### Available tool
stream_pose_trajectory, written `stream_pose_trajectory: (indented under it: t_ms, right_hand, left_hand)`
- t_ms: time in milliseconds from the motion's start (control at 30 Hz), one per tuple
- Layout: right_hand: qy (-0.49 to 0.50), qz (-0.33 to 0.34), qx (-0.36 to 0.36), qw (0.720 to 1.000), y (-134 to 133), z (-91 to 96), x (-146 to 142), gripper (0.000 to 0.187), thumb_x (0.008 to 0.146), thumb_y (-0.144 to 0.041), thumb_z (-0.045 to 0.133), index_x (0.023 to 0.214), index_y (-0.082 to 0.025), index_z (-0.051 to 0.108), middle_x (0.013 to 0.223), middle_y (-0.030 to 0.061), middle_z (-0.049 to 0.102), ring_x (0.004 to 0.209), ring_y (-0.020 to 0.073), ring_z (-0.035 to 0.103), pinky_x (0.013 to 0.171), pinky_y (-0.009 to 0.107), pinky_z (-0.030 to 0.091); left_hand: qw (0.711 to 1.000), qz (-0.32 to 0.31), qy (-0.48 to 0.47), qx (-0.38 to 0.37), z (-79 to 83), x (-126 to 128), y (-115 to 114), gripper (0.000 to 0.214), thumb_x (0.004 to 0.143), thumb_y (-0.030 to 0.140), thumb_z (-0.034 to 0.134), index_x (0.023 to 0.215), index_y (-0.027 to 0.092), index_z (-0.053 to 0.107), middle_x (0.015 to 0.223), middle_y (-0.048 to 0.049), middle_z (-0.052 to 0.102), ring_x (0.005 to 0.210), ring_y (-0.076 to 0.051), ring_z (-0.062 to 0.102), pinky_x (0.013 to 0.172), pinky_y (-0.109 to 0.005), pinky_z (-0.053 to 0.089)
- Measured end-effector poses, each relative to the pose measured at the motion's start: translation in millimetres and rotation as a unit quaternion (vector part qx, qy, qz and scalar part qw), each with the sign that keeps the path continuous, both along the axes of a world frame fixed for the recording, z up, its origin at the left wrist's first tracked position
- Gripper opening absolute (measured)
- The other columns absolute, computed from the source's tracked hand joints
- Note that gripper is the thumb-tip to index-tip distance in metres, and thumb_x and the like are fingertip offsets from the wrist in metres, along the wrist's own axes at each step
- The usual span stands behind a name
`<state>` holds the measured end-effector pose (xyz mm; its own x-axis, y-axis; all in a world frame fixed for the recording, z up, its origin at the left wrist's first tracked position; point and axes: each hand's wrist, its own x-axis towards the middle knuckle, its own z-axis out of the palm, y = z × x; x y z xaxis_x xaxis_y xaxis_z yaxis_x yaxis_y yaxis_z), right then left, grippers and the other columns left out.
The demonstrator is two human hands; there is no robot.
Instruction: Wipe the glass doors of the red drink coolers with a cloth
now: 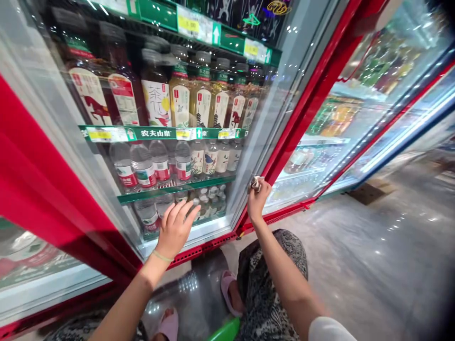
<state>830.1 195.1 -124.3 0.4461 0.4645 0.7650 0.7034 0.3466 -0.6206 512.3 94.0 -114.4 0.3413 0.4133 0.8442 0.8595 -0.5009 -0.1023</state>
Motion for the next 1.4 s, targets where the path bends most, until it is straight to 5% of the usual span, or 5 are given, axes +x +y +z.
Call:
stream_pose_trajectory:
  t_ms: [167, 467, 967, 1200, 1400]
  right_hand:
    - [-0.03, 0.033, -0.012, 0.999, -6, -19.0, -3, 0.031, 0.086, -0.021, 0.053, 0.116, -0.023, 0.062, 0.12, 0.0113, 0.06, 0.119, 0.0272, 0.055, 0.104, 0.05, 0.044]
    - [-0.023, 0.008, 0.026, 0.999, 2, 8.6, -17, 0.016, 0.094, -0.028, 0.055, 0.109, -0.024, 0.061, 0.116, 0.0096, 0.06, 0.116, 0.0262, 0.053, 0.103, 0.046, 0.04]
    - [-0.06, 0.081, -0.008, 0.995, -11, -14.8, -42, 0.014, 0.088, -0.02, 0.058, 0.1, -0.024, 0.062, 0.109, 0.0076, 0.055, 0.11, 0.0253, 0.051, 0.095, 0.043, 0.045]
    - [-0.029, 0.053, 0.036, 0.998, -13, 7.3, -72, 0.014, 0.092, -0.02, 0.055, 0.105, -0.024, 0.06, 0.112, 0.0082, 0.054, 0.113, 0.0247, 0.05, 0.098, 0.043, 0.044]
    - [-0.078, 0.102, 0.034, 0.991, -23, -20.7, -89, 0.017, 0.089, -0.016, 0.057, 0.103, -0.024, 0.062, 0.108, 0.0064, 0.051, 0.107, 0.0237, 0.052, 0.092, 0.041, 0.048]
  left_hand:
    - [0.999, -0.032, 0.025, -0.012, -4.7, 26, 11, 0.057, 0.094, 0.009, 0.06, 0.144, 0.035, 0.059, 0.142, -0.0039, 0.066, 0.135, -0.024, 0.057, 0.127, -0.045, 0.025]
    - [0.999, -0.006, 0.043, -0.01, -2.7, 52, 28, 0.055, 0.093, 0.011, 0.061, 0.144, 0.031, 0.059, 0.147, -0.0055, 0.062, 0.14, -0.027, 0.052, 0.13, -0.05, 0.012]
    - [0.998, 0.053, 0.03, 0.003, -7.9, 39, 29, 0.065, 0.092, 0.01, 0.063, 0.152, 0.034, 0.051, 0.145, -0.0063, 0.064, 0.146, -0.023, 0.044, 0.132, -0.047, 0.005]
    - [0.995, 0.08, 0.049, 0.023, -9.9, 26, 29, 0.061, 0.093, 0.013, 0.064, 0.149, 0.036, 0.055, 0.141, -0.0056, 0.066, 0.14, -0.023, 0.049, 0.131, -0.047, 0.008]
    - [0.993, 0.106, 0.047, 0.033, -4.0, 18, 25, 0.059, 0.091, 0.017, 0.069, 0.146, 0.037, 0.058, 0.141, -0.0056, 0.065, 0.138, -0.026, 0.047, 0.13, -0.05, 0.01]
